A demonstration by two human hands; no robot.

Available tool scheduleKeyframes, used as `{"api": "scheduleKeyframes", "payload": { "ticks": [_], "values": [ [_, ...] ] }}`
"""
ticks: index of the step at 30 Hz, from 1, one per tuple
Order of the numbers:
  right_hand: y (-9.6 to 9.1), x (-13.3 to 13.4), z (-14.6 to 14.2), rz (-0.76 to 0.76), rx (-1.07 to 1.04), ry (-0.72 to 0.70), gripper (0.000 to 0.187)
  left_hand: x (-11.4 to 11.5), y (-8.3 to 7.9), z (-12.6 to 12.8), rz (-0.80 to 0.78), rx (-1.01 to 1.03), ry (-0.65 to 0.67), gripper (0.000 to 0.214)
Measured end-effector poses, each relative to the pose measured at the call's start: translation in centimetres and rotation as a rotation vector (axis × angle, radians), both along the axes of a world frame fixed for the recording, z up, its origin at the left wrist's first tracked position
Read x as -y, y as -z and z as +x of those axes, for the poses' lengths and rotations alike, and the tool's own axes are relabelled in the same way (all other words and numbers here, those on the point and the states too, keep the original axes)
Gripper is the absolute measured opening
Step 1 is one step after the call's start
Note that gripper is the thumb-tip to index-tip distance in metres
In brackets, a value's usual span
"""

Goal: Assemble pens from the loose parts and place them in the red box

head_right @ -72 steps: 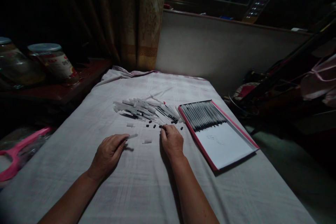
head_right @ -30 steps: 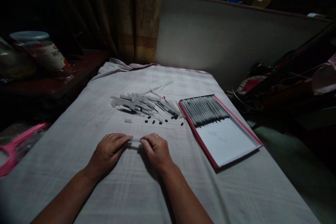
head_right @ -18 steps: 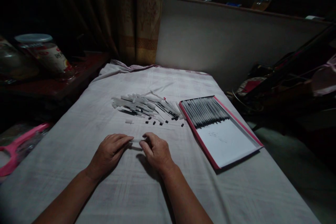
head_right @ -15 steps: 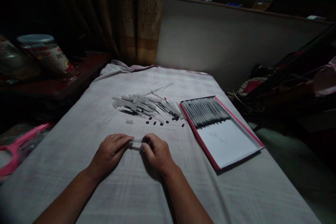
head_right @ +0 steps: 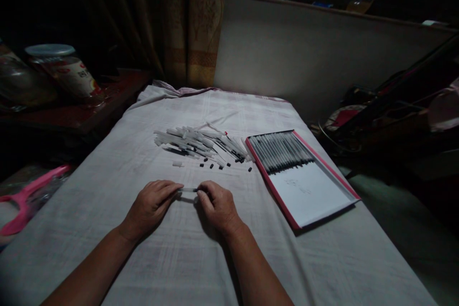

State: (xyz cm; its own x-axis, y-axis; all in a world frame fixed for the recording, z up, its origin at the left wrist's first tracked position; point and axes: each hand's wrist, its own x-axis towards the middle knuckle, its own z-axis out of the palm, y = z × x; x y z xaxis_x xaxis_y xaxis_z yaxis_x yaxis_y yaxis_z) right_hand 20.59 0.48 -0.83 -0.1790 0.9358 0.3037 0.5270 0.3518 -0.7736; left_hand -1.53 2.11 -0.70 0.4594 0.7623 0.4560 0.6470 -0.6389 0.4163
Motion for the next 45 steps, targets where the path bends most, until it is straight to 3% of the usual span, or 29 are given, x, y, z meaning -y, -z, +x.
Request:
{"api": "scheduleKeyframes", "payload": {
  "ticks": [5,10,14,19,29,34,38,43,45],
  "values": [
    [0.0,0.0,0.0,-0.058,-0.02,-0.012,0.019,0.0,0.0,0.1,0.001,0.002,0.011,0.021],
    [0.0,-0.1,0.0,0.021,-0.002,-0.016,0.018,0.0,-0.2,0.1,0.001,-0.009,0.022,0.02],
    [-0.1,-0.1,0.1,-0.029,-0.006,-0.004,0.017,0.0,-0.2,0.0,-0.01,-0.007,0.015,0.021],
    [0.0,-0.1,0.0,0.049,0.007,-0.013,0.015,0.0,-0.2,0.1,-0.015,0.004,0.021,0.021],
    [0.0,-0.1,-0.4,0.041,0.042,-0.018,0.015,-0.1,0.0,0.0,-0.006,-0.006,0.026,0.021],
    [0.2,-0.2,-0.6,0.02,0.071,0.033,0.025,0.0,-0.1,0.1,0.006,-0.007,0.026,0.021],
    [0.3,-0.6,0.4,0.008,0.048,0.112,0.036,-0.1,0.1,-0.2,0.054,0.044,-0.053,0.021],
    [0.5,-0.9,1.2,0.11,0.168,0.159,0.018,0.0,0.2,-0.5,0.091,0.12,-0.237,0.018],
    [0.7,-0.9,0.9,0.138,0.26,0.139,0.022,0.1,0.1,-0.4,0.053,0.162,-0.26,0.017]
  ]
}}
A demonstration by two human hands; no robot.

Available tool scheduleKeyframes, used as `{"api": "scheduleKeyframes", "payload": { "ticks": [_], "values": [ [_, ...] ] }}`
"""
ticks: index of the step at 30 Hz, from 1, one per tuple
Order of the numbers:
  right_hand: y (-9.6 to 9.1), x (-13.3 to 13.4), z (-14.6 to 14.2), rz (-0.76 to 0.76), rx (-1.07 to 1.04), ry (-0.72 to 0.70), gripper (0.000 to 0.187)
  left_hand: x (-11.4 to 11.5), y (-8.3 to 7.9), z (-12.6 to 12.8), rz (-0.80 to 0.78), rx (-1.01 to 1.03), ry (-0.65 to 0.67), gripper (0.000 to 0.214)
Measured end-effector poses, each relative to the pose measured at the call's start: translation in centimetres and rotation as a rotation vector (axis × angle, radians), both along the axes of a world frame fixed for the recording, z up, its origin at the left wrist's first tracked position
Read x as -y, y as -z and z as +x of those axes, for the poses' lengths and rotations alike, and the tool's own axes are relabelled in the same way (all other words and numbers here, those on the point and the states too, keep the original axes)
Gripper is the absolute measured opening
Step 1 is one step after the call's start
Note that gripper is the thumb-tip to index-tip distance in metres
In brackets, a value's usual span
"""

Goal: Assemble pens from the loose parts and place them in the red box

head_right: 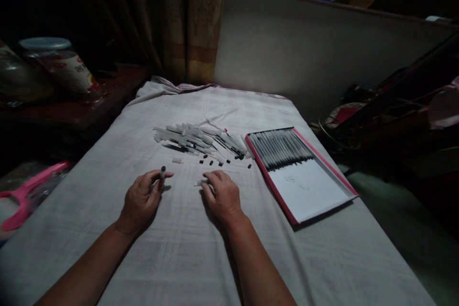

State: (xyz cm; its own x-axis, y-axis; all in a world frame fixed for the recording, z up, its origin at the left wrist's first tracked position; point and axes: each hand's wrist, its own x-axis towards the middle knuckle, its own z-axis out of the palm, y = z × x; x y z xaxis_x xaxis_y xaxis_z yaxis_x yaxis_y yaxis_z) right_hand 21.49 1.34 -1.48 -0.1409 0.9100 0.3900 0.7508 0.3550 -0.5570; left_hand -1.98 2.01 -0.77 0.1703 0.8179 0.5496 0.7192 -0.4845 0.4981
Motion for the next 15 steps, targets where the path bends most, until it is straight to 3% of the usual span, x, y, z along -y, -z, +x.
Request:
{"api": "scheduleKeyframes", "payload": {
  "ticks": [4,9,15],
  "values": [
    [-0.5,0.1,-0.9,0.018,0.06,0.017,0.028,0.1,-0.2,0.1,-0.006,0.03,0.021,0.016],
    [-2.9,0.1,-2.1,0.122,-0.115,-0.106,0.041,-0.1,-0.1,0.1,0.121,-0.079,0.097,0.015],
    [-4.1,-0.1,-2.6,0.197,-0.184,-0.224,0.02,0.0,-0.3,0.2,0.138,-0.152,0.168,0.016]
  ]
}}
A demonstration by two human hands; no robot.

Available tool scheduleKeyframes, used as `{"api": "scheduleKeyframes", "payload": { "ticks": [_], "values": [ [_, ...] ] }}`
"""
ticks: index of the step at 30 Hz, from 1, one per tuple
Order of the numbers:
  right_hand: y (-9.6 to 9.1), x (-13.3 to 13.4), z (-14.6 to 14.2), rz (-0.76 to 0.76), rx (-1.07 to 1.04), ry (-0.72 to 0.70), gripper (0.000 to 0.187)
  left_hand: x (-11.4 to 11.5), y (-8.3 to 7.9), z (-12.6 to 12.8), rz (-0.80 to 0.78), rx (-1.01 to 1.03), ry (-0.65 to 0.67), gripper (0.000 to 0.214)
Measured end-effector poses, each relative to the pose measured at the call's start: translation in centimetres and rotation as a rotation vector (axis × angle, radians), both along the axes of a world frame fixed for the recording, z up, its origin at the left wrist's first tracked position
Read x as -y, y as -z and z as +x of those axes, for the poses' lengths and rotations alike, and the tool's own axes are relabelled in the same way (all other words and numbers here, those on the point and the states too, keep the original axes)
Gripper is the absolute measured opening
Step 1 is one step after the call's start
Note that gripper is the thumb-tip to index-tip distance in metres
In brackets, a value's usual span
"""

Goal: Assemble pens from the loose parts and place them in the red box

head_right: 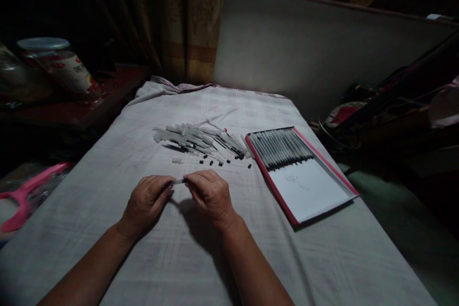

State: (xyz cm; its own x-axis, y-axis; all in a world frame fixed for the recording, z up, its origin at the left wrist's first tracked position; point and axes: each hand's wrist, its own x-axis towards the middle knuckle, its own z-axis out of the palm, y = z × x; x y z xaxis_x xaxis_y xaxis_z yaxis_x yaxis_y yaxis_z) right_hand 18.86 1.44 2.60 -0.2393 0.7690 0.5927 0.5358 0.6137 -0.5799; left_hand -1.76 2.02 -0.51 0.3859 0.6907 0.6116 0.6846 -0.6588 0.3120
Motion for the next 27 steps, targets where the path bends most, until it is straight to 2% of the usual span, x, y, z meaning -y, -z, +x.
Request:
{"api": "scheduleKeyframes", "payload": {
  "ticks": [3,8,13,16,19,21,23,25,27],
  "values": [
    [0.3,0.0,0.0,-0.02,0.059,0.059,0.018,0.1,-0.2,0.0,-0.01,-0.009,0.004,0.016],
    [1.0,-0.1,-0.2,0.036,0.151,0.176,0.027,0.2,-0.4,0.1,-0.016,-0.033,-0.01,0.015],
    [1.9,-0.5,0.1,-0.018,0.154,0.204,0.03,0.0,-0.5,0.2,-0.025,0.041,-0.02,0.015],
    [2.5,-0.6,0.9,-0.092,0.17,0.227,0.026,-0.3,-0.6,0.0,-0.116,0.279,-0.152,0.013],
    [2.9,-0.6,1.8,-0.174,0.292,0.26,0.027,-0.8,-0.6,-0.3,-0.361,0.697,-0.324,0.02],
    [3.1,-0.6,2.1,-0.233,0.38,0.235,0.028,-1.2,-0.6,-0.4,-0.54,0.99,-0.346,0.03],
    [3.1,-0.6,2.1,-0.273,0.42,0.212,0.019,-1.4,-0.6,-0.3,-0.674,1.197,-0.323,0.038],
    [3.0,-0.5,1.8,-0.297,0.406,0.21,0.011,-1.4,-0.8,-0.1,-0.761,1.296,-0.317,0.045],
    [2.9,-0.3,1.4,-0.341,0.324,0.205,0.012,-1.2,-1.0,0.2,-0.818,1.332,-0.318,0.049]
  ]
}}
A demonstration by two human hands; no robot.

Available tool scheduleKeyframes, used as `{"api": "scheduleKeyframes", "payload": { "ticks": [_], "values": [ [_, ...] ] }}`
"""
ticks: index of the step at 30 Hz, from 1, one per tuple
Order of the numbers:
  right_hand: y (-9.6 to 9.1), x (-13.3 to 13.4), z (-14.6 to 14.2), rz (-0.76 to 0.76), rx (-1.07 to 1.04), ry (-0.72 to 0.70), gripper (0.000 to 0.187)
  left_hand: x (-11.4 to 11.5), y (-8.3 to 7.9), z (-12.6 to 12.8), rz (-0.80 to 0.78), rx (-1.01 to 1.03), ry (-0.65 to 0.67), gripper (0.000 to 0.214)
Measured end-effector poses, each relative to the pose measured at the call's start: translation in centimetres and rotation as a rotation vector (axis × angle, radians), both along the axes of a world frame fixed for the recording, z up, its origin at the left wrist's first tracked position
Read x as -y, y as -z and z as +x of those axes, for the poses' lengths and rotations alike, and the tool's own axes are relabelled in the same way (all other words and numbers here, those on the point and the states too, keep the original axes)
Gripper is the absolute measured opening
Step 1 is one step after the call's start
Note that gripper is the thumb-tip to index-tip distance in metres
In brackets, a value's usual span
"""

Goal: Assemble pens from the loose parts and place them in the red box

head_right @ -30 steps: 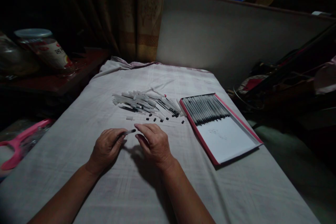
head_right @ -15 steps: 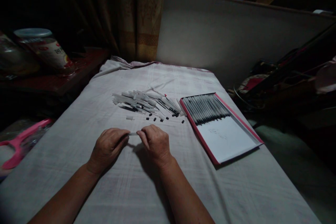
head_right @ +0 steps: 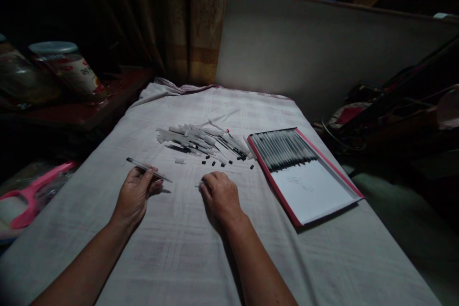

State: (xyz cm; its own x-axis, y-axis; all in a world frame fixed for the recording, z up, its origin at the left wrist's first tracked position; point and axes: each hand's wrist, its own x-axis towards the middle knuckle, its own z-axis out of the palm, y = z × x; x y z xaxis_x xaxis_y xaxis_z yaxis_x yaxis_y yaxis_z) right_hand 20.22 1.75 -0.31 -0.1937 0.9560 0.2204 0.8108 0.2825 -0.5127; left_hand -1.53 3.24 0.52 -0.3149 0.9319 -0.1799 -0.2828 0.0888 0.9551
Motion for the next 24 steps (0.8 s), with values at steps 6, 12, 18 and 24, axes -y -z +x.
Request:
{"api": "scheduleKeyframes", "payload": {
  "ticks": [6,12,18,24],
  "values": [
    [-0.3,0.9,-2.2,-0.139,-0.344,-0.054,0.015,0.6,-0.3,0.9,-0.002,0.071,0.031,0.052],
    [-0.3,1.1,-3.0,-0.148,-0.352,-0.066,0.015,0.9,-0.2,1.4,-0.016,0.068,0.07,0.053],
    [-0.4,1.1,-3.1,-0.132,-0.352,-0.091,0.016,1.3,0.1,1.8,0.006,0.044,0.111,0.05],
    [0.2,1.2,-3.2,-0.122,-0.387,-0.075,0.021,1.6,0.1,2.4,-0.015,0.057,0.138,0.05]
  ]
}}
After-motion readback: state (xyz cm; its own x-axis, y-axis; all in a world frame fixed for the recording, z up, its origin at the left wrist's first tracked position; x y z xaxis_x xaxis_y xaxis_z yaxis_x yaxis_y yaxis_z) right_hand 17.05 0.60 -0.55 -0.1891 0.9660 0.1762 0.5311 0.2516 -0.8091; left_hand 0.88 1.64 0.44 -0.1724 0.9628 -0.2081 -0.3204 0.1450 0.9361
